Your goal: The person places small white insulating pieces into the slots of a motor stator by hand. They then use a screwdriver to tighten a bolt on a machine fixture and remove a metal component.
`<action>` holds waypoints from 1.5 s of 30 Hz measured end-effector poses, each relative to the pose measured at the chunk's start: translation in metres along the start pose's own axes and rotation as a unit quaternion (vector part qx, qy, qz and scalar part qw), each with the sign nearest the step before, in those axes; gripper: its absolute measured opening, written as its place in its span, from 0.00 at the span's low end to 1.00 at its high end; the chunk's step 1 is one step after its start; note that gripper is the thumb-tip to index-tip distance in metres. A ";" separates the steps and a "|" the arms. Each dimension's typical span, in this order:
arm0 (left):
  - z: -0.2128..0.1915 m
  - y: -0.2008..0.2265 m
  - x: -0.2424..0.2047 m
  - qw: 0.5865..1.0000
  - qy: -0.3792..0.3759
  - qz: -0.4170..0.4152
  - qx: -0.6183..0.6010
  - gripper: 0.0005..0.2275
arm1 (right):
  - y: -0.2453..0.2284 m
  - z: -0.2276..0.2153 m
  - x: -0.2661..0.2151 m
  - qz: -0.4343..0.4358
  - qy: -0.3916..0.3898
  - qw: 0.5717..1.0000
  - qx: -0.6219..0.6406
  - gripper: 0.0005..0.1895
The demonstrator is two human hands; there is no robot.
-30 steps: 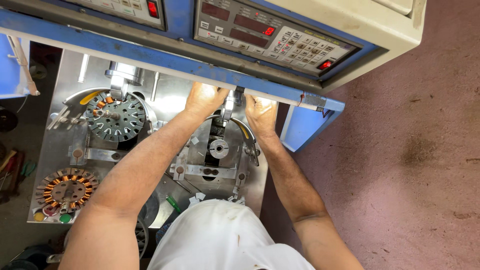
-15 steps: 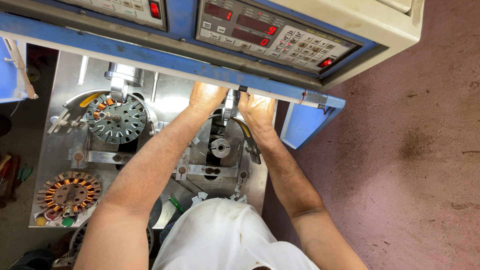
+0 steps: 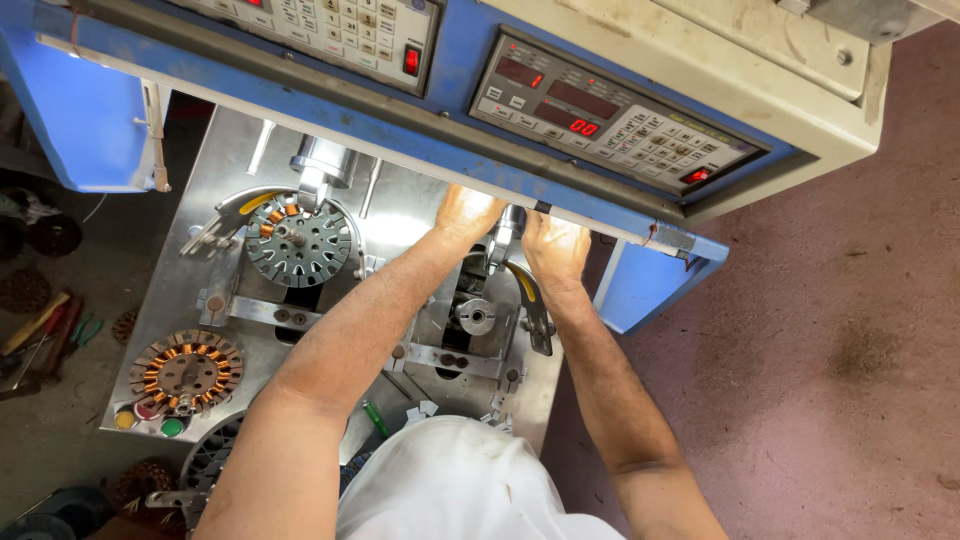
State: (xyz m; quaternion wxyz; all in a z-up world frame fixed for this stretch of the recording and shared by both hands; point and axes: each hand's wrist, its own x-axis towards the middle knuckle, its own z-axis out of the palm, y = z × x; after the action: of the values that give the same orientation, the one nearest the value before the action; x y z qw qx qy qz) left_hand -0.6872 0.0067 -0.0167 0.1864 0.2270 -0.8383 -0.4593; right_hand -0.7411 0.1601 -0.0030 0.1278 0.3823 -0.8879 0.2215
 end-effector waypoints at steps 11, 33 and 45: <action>0.002 -0.002 -0.005 0.999 0.009 -0.025 -0.022 0.22 | 0.045 0.009 0.016 -0.213 0.033 0.973 -0.080 0.14; 0.001 0.010 -0.014 0.999 0.024 -0.012 -0.030 0.16 | 0.062 0.058 0.021 -0.061 0.090 0.990 0.087 0.06; 0.004 -0.005 -0.009 0.992 -0.054 0.016 0.114 0.11 | 0.024 0.030 0.010 0.050 -0.006 0.984 0.170 0.17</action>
State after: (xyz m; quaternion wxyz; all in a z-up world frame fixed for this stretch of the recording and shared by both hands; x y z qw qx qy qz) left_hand -0.6808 0.0116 -0.0240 0.1206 0.2083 -0.8976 -0.3693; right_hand -0.7670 0.1539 -0.0325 0.0441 0.3550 -0.8563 0.3726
